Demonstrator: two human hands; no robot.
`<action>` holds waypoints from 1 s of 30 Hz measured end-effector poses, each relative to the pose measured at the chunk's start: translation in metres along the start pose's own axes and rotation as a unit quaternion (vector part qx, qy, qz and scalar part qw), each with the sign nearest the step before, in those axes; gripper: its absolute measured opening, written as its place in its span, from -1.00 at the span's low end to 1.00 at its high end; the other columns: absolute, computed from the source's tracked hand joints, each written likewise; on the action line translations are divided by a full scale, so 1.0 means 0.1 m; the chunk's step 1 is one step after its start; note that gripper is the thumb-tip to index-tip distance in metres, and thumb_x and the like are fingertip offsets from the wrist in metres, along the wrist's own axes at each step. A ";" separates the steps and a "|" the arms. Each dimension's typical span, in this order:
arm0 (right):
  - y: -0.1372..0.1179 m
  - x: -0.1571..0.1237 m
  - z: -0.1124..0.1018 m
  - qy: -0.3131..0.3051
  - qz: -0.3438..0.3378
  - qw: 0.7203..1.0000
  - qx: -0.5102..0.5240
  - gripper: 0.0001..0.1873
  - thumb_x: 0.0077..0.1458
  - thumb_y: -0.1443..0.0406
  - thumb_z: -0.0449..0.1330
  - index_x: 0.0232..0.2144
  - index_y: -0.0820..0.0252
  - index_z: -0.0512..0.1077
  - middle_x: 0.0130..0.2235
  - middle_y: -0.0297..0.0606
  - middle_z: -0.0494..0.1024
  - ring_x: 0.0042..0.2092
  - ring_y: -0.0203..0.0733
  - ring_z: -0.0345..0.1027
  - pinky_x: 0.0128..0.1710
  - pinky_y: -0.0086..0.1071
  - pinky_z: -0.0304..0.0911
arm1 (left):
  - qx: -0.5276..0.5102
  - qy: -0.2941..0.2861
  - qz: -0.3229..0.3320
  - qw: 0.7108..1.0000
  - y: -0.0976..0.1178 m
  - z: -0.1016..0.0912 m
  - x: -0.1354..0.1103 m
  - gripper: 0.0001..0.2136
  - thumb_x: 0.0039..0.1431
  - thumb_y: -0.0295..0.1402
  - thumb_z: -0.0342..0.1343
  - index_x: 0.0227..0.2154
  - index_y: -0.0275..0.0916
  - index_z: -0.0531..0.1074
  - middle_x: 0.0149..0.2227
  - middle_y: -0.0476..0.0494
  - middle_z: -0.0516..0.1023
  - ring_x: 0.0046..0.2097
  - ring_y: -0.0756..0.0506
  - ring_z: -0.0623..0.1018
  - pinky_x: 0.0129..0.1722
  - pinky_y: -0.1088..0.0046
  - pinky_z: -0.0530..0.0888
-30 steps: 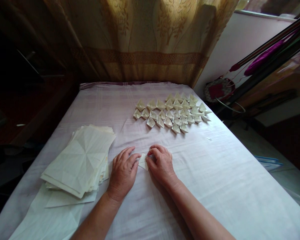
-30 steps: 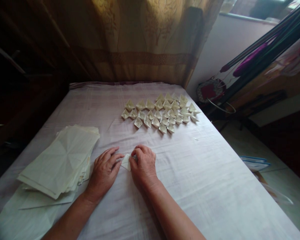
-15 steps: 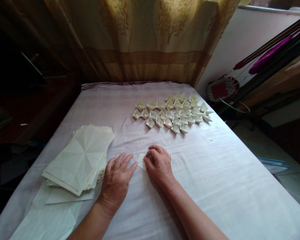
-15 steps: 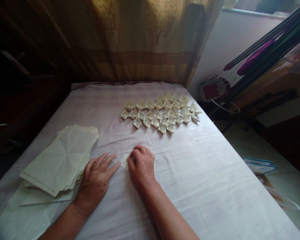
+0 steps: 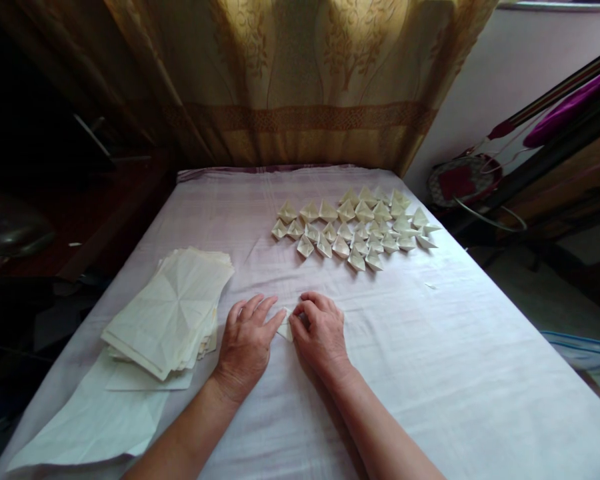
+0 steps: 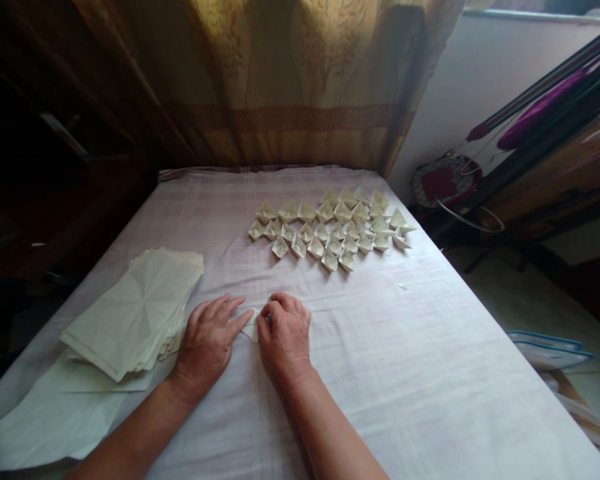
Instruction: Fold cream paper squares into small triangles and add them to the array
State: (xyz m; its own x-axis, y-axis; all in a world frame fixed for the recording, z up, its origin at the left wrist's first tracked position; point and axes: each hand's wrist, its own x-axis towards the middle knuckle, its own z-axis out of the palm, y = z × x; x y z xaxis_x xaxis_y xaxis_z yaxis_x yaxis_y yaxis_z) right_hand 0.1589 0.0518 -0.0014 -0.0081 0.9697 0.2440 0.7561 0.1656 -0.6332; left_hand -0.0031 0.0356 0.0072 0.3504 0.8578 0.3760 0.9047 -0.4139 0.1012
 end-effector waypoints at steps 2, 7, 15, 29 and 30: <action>0.00 0.00 0.00 -0.003 0.001 1.000 0.000 -0.93 0.09 0.38 0.22 -0.40 0.10 0.48 -0.06 -0.24 0.52 -0.05 -0.09 0.33 -0.04 -0.20 0.08 | -0.001 -0.015 -0.006 1.000 0.00 0.03 0.03 -0.56 0.18 -0.62 -0.03 -0.02 -0.03 0.54 0.10 -0.14 0.53 0.12 -0.24 0.44 0.12 0.07 0.29; 0.00 -0.01 -0.01 -0.005 -0.004 1.000 0.004 -0.94 0.09 0.36 0.24 -0.37 0.10 0.50 -0.05 -0.23 0.52 -0.04 -0.08 0.32 -0.01 -0.18 0.08 | -0.032 -0.033 -0.028 0.999 0.00 0.01 0.10 -0.56 0.12 -0.62 0.01 -0.07 -0.01 0.57 0.03 -0.14 0.56 0.10 -0.23 0.44 0.12 0.07 0.28; 0.17 0.05 -0.09 -0.031 -0.062 0.997 0.043 -0.87 0.06 0.40 0.22 -0.38 0.10 0.55 -0.08 -0.21 0.55 -0.04 -0.09 0.36 0.01 -0.20 0.17 | -0.127 -0.020 -0.096 0.987 0.04 0.04 0.21 -0.88 0.18 -0.38 0.18 -0.25 -0.12 0.58 -0.10 -0.11 0.59 0.00 -0.18 0.48 0.06 0.16 0.30; 0.22 0.07 -0.10 -0.013 -0.085 0.994 0.073 -0.85 0.06 0.36 0.17 -0.30 0.11 0.52 -0.11 -0.18 0.57 -0.05 -0.07 0.41 -0.02 -0.16 0.22 | -0.191 -0.027 -0.092 0.977 -0.01 0.08 0.23 -0.90 0.12 -0.43 0.23 -0.29 -0.16 0.48 -0.14 -0.08 0.59 -0.03 -0.16 0.50 0.04 0.19 0.29; 0.22 0.08 -0.11 -0.008 -0.076 0.994 0.081 -0.82 0.06 0.35 0.16 -0.25 0.12 0.51 -0.12 -0.17 0.58 -0.06 -0.06 0.42 -0.02 -0.15 0.23 | -0.209 -0.025 -0.111 0.971 -0.02 0.09 0.23 -0.91 0.11 -0.44 0.22 -0.32 -0.17 0.47 -0.22 -0.05 0.60 -0.09 -0.14 0.52 0.01 0.22 0.32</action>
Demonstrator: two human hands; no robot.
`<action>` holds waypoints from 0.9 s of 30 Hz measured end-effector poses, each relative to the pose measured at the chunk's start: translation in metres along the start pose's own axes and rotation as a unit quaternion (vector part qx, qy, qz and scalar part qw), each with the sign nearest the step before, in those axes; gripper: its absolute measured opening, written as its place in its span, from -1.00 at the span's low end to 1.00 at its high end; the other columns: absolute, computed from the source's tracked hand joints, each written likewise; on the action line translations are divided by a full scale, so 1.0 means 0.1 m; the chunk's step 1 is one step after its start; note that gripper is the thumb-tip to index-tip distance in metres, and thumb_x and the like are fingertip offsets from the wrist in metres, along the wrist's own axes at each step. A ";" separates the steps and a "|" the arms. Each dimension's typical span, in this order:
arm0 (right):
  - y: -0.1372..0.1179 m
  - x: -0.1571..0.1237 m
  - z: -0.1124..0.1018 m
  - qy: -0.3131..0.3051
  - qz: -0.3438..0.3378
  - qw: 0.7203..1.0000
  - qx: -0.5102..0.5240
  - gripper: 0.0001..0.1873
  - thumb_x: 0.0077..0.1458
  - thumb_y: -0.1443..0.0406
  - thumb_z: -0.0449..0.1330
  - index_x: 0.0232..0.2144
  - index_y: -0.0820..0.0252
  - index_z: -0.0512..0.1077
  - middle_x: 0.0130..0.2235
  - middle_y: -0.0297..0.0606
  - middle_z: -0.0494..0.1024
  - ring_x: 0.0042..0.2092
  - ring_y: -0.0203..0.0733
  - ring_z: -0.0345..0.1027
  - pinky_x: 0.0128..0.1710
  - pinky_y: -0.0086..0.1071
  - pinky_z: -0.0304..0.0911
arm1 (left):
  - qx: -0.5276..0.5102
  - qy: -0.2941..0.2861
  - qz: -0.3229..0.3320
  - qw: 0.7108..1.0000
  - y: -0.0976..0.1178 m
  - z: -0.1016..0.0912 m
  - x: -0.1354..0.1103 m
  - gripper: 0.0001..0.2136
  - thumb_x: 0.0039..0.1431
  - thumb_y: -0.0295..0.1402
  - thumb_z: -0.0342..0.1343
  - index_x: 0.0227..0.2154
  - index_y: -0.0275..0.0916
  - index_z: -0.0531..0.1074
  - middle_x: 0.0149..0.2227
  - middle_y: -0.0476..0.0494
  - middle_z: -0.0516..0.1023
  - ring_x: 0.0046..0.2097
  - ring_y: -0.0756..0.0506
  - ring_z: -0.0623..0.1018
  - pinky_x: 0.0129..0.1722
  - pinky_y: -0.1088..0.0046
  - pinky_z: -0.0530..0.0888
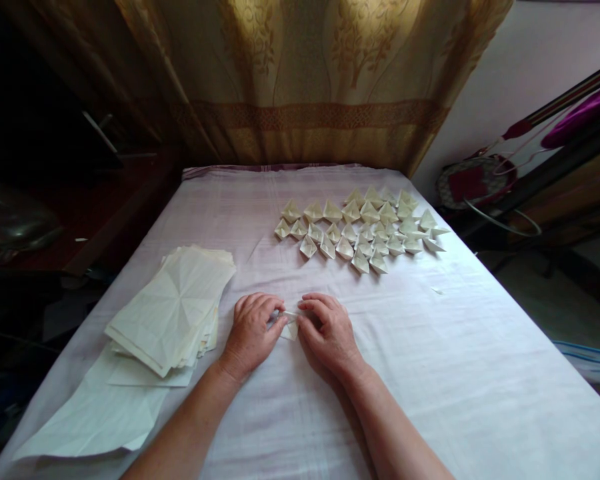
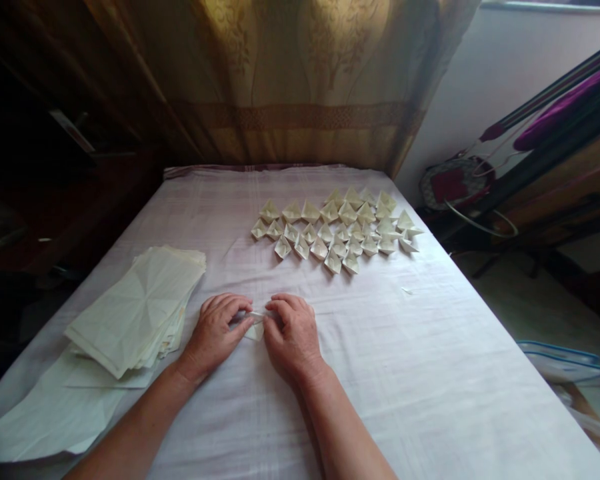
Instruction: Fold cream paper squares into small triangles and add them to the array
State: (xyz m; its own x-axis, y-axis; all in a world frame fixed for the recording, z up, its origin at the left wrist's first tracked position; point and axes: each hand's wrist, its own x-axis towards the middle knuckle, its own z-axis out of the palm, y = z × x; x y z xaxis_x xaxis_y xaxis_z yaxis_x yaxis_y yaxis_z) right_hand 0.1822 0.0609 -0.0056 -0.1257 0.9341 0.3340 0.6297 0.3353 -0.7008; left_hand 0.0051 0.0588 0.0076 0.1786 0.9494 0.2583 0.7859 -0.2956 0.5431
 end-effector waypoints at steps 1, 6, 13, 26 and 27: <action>0.00 0.00 0.00 0.005 0.011 1.000 0.010 -0.78 0.05 0.34 0.16 -0.20 0.13 0.50 -0.12 -0.16 0.59 -0.07 -0.05 0.43 -0.03 -0.15 0.24 | -0.024 0.005 -0.025 0.999 -0.01 0.00 0.00 -0.93 0.10 -0.43 0.21 -0.34 -0.17 0.46 -0.29 -0.02 0.59 -0.16 -0.12 0.52 -0.04 0.25 0.34; 0.04 0.02 -0.01 -0.007 0.066 0.991 0.114 -0.62 0.07 0.26 0.19 -0.02 0.12 0.40 -0.11 -0.16 0.61 -0.09 -0.06 0.47 -0.03 -0.13 0.30 | -0.250 0.042 -0.183 0.950 -0.03 0.00 0.03 -0.88 0.06 -0.28 0.13 -0.36 -0.20 0.41 -0.43 0.02 0.50 -0.40 -0.02 0.47 -0.33 0.44 0.40; -0.11 0.00 0.08 -0.020 0.104 0.958 0.266 -0.45 -0.01 0.27 0.26 0.07 0.12 0.31 -0.26 -0.30 0.60 -0.32 -0.25 0.44 -0.26 -0.37 0.35 | -0.458 0.032 -0.262 0.849 0.15 -0.03 0.04 -0.64 -0.06 -0.20 0.23 -0.20 -0.25 0.44 -0.29 -0.07 0.54 -0.30 -0.02 0.53 -0.31 0.49 0.45; -0.14 0.05 0.05 0.000 0.182 0.921 0.345 -0.65 0.00 0.23 0.16 -0.12 0.21 0.40 -0.55 -0.50 0.35 -0.55 -0.37 0.19 -0.55 -0.49 0.11 | -0.455 -0.056 -0.317 0.830 0.23 -0.04 0.00 -0.54 -0.13 -0.18 0.20 -0.14 -0.21 0.28 -0.44 0.09 0.43 -0.52 0.04 0.44 -0.64 0.59 0.39; -0.13 0.06 0.04 0.002 0.182 0.921 0.345 -0.67 0.01 0.22 0.16 -0.14 0.20 0.41 -0.53 -0.46 0.40 -0.53 -0.35 0.23 -0.53 -0.48 0.15 | -0.459 -0.057 -0.318 0.828 0.21 -0.05 0.00 -0.53 -0.13 -0.18 0.20 -0.13 -0.21 0.27 -0.45 0.09 0.43 -0.52 0.04 0.45 -0.64 0.60 0.38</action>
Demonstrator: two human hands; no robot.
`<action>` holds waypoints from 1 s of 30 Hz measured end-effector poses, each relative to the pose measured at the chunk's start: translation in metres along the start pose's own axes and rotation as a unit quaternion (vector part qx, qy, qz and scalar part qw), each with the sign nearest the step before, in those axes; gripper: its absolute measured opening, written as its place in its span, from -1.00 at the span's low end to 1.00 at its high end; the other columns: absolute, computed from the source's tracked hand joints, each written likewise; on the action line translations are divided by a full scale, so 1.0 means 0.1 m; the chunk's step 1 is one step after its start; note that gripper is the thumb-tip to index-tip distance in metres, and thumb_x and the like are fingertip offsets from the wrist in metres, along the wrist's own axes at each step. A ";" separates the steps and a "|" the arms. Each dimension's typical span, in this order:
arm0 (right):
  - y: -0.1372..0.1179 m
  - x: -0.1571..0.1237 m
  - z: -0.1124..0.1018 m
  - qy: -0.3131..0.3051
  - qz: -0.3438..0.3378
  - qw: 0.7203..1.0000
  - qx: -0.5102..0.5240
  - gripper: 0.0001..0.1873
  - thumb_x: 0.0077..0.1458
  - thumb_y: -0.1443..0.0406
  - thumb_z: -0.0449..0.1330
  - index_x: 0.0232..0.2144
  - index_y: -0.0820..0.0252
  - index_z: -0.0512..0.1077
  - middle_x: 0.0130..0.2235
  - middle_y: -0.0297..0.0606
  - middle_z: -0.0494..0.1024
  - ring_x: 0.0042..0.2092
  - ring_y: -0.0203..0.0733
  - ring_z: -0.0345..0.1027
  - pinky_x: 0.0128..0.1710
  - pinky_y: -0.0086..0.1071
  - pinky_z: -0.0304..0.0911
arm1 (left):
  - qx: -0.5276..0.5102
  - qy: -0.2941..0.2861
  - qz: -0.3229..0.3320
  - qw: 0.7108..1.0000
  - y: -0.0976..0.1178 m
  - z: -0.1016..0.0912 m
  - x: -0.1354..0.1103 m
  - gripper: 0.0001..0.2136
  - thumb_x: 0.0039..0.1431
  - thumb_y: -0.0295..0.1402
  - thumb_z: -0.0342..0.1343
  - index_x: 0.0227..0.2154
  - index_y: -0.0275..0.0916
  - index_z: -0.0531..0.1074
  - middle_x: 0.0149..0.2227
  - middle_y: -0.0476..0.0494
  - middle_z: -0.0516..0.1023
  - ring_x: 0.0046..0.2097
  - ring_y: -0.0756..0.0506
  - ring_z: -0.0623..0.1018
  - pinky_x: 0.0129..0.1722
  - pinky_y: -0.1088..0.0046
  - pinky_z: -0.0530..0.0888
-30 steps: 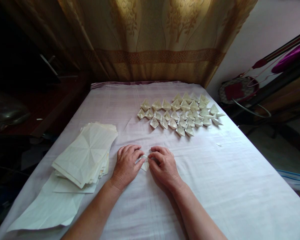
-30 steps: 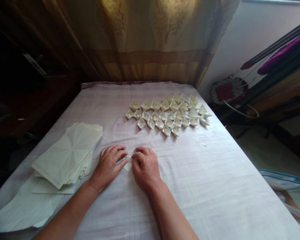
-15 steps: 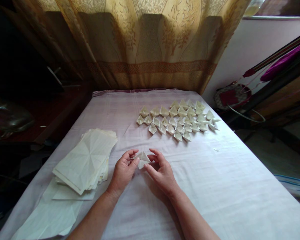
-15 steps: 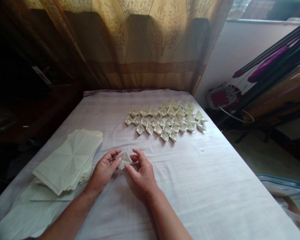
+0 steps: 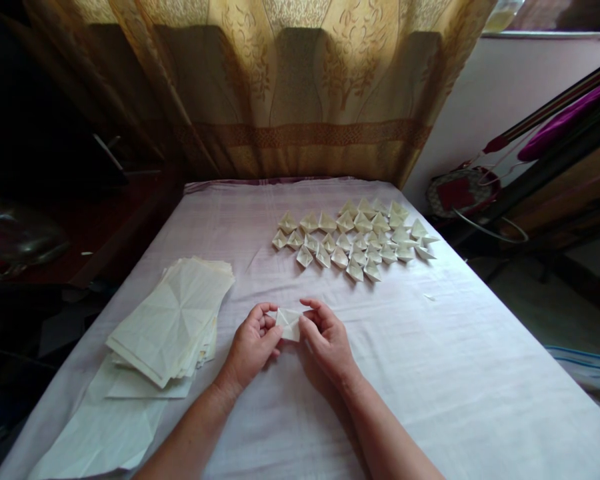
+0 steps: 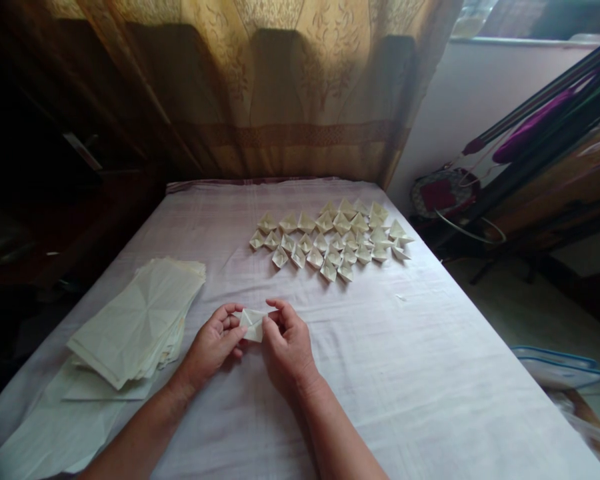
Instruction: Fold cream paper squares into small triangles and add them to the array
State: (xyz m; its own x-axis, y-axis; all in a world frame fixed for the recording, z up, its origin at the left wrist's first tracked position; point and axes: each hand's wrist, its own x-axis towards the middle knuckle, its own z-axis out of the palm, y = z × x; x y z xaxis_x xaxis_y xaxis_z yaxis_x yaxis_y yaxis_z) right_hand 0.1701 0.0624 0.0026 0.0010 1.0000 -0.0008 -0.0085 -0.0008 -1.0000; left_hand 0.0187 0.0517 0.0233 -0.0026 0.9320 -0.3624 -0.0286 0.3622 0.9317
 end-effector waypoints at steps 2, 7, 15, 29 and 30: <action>0.01 0.02 -0.02 0.010 -0.008 1.000 -0.005 -0.70 0.02 0.19 0.17 -0.18 0.19 0.43 -0.47 -0.38 0.50 -0.47 -0.31 0.34 -0.45 -0.45 0.24 | -0.013 -0.001 -0.006 1.000 0.02 -0.04 0.01 -0.54 -0.13 -0.19 0.21 -0.13 -0.21 0.27 -0.46 0.09 0.44 -0.50 0.04 0.46 -0.63 0.62 0.38; 0.02 0.01 -0.03 -0.010 -0.013 1.000 -0.016 -0.68 0.05 0.16 0.20 -0.17 0.19 0.44 -0.42 -0.31 0.57 -0.43 -0.28 0.39 -0.41 -0.43 0.28 | -0.046 0.011 -0.013 0.999 0.08 -0.10 0.00 -0.57 -0.18 -0.18 0.27 -0.22 -0.22 0.32 -0.44 0.09 0.44 -0.53 0.08 0.44 -0.60 0.63 0.40; -0.05 -0.07 0.07 -0.052 -0.017 0.997 -0.054 -0.86 0.04 0.23 0.19 -0.38 0.18 0.47 -0.47 -0.35 0.52 -0.46 -0.29 0.32 -0.47 -0.46 0.20 | -0.029 -0.017 -0.004 0.999 0.00 -0.04 -0.01 -0.70 -0.08 -0.16 0.25 -0.36 -0.22 0.35 -0.48 0.08 0.42 -0.55 0.08 0.42 -0.60 0.62 0.36; -0.04 -0.11 -0.03 -0.042 -0.296 0.843 -0.446 -0.78 0.12 0.48 0.11 -0.37 0.13 0.51 -0.31 -0.25 0.55 -0.29 -0.16 0.32 -0.24 -0.34 0.21 | 0.576 0.084 0.423 0.694 -0.05 -0.25 -0.08 -0.87 0.22 -0.51 0.09 -0.31 -0.17 0.49 -0.29 -0.10 0.52 -0.23 -0.13 0.45 -0.22 0.37 0.41; -0.04 -0.13 -0.02 -0.053 -0.284 0.842 -0.456 -0.80 0.10 0.48 0.14 -0.38 0.13 0.50 -0.31 -0.25 0.55 -0.28 -0.16 0.32 -0.25 -0.34 0.20 | 0.593 0.072 0.410 0.689 -0.08 -0.26 -0.10 -0.88 0.22 -0.51 0.09 -0.32 -0.17 0.49 -0.30 -0.09 0.52 -0.23 -0.13 0.45 -0.24 0.37 0.40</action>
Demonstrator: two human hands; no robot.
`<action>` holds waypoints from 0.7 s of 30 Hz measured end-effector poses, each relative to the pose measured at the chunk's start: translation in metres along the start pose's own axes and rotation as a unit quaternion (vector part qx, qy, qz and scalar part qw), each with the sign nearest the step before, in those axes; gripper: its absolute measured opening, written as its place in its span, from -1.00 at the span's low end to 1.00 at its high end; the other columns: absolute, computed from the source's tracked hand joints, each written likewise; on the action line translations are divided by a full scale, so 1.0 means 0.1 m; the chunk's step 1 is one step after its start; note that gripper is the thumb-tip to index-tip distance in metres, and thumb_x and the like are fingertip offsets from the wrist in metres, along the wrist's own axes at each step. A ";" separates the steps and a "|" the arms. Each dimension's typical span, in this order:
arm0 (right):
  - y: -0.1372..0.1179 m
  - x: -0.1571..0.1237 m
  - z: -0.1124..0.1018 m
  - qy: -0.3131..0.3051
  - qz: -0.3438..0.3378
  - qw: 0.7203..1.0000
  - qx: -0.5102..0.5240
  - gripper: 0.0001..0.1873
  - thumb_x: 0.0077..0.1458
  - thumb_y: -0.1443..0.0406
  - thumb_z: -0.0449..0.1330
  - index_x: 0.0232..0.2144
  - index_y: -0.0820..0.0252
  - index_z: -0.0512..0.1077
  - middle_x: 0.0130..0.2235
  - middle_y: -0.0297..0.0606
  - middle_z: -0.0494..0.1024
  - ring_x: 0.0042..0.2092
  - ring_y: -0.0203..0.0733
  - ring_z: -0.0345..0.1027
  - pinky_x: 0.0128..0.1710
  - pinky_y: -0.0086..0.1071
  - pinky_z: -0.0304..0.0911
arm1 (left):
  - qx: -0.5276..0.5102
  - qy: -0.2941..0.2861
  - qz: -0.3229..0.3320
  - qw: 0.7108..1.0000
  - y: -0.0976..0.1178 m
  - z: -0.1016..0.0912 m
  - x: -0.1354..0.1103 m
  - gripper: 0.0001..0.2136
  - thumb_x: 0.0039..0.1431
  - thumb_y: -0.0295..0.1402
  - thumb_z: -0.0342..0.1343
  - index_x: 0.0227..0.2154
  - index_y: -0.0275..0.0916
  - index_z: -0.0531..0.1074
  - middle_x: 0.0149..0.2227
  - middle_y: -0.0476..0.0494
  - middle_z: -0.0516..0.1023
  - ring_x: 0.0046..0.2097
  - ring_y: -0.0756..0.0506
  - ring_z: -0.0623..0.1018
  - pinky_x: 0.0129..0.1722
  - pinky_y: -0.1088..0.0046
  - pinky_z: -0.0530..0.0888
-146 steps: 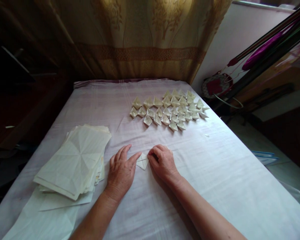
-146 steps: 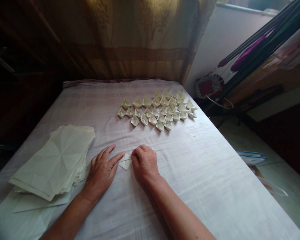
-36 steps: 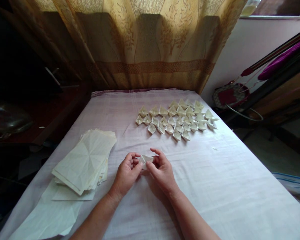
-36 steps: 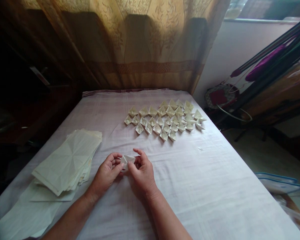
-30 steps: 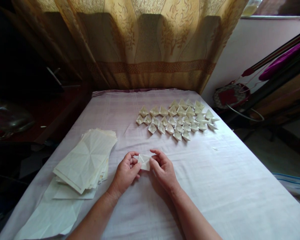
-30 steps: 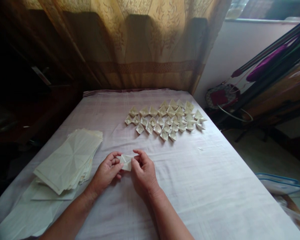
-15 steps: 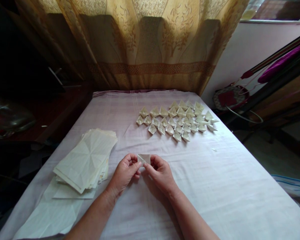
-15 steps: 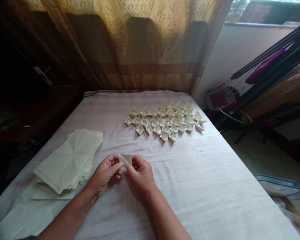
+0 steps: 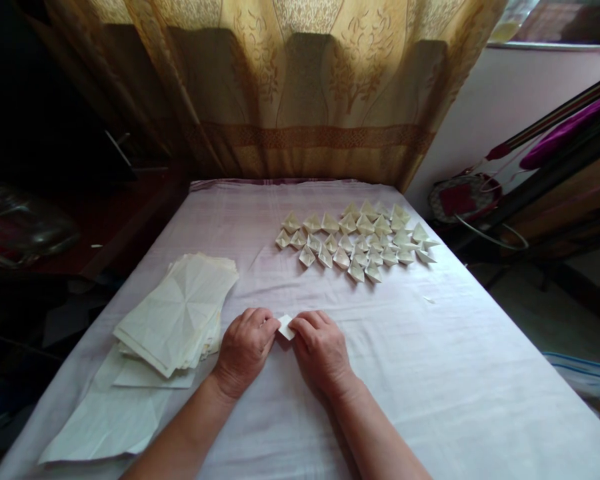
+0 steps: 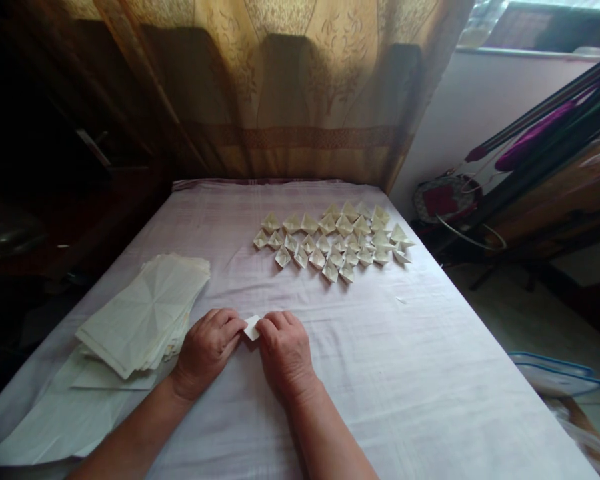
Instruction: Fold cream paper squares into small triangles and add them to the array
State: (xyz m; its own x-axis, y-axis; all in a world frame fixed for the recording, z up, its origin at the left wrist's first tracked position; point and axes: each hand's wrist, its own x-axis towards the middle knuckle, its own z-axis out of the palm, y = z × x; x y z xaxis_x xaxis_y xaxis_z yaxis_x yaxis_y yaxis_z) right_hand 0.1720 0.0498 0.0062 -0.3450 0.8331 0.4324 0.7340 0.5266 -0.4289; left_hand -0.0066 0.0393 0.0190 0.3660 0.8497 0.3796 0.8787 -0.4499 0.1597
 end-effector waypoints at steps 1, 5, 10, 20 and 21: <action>-0.02 -0.01 0.00 -0.018 0.005 1.000 -0.001 -0.81 0.09 0.49 0.16 -0.38 0.12 0.51 -0.30 -0.26 0.56 -0.27 -0.15 0.33 -0.24 -0.33 0.21 | 0.007 -0.022 0.000 1.000 0.00 0.00 -0.03 -0.88 0.22 -0.51 0.09 -0.33 -0.17 0.48 -0.31 -0.08 0.51 -0.24 -0.13 0.46 -0.24 0.36 0.40; -0.07 -0.06 -0.02 -0.068 0.018 0.997 0.024 -0.82 0.07 0.47 0.22 -0.31 0.11 0.53 -0.24 -0.27 0.57 -0.19 -0.14 0.36 -0.17 -0.31 0.22 | -0.005 -0.070 -0.006 0.998 -0.04 -0.02 -0.14 -0.91 0.22 -0.48 0.13 -0.29 -0.16 0.48 -0.31 -0.06 0.53 -0.23 -0.12 0.47 -0.23 0.35 0.38; -0.06 -0.10 -0.07 -0.059 0.032 0.996 0.055 -0.88 0.14 0.35 0.26 -0.26 0.06 0.56 -0.22 -0.27 0.58 -0.18 -0.14 0.36 -0.14 -0.27 0.22 | -0.065 -0.062 -0.012 0.996 -0.10 -0.02 -0.18 -0.94 0.25 -0.42 0.13 -0.27 -0.16 0.50 -0.27 -0.07 0.56 -0.20 -0.11 0.48 -0.18 0.34 0.37; -0.08 -0.09 0.02 -0.006 0.125 0.992 0.030 -0.83 0.17 0.29 0.23 -0.48 0.11 0.50 -0.29 -0.27 0.56 -0.20 -0.14 0.33 -0.17 -0.25 0.08 | -0.092 -0.101 -0.072 0.988 -0.09 -0.01 -0.03 -0.85 0.30 -0.33 0.07 -0.38 -0.20 0.47 -0.31 -0.10 0.54 -0.22 -0.13 0.47 -0.16 0.32 0.36; -0.09 -0.08 0.02 -0.003 0.129 0.991 0.019 -0.82 0.17 0.28 0.23 -0.49 0.11 0.49 -0.30 -0.27 0.56 -0.20 -0.14 0.32 -0.18 -0.25 0.07 | -0.084 -0.102 -0.079 0.988 -0.08 -0.01 -0.01 -0.85 0.30 -0.34 0.07 -0.38 -0.19 0.46 -0.32 -0.10 0.53 -0.22 -0.13 0.47 -0.17 0.32 0.35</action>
State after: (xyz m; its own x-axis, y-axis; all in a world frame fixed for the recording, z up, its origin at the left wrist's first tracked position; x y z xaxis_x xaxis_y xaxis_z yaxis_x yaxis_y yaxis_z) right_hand 0.1669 0.0392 0.0045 -0.1525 0.9420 0.2989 0.7756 0.3015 -0.5545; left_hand -0.0142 0.0420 0.0185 0.2971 0.9433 0.1483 0.8734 -0.3312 0.3571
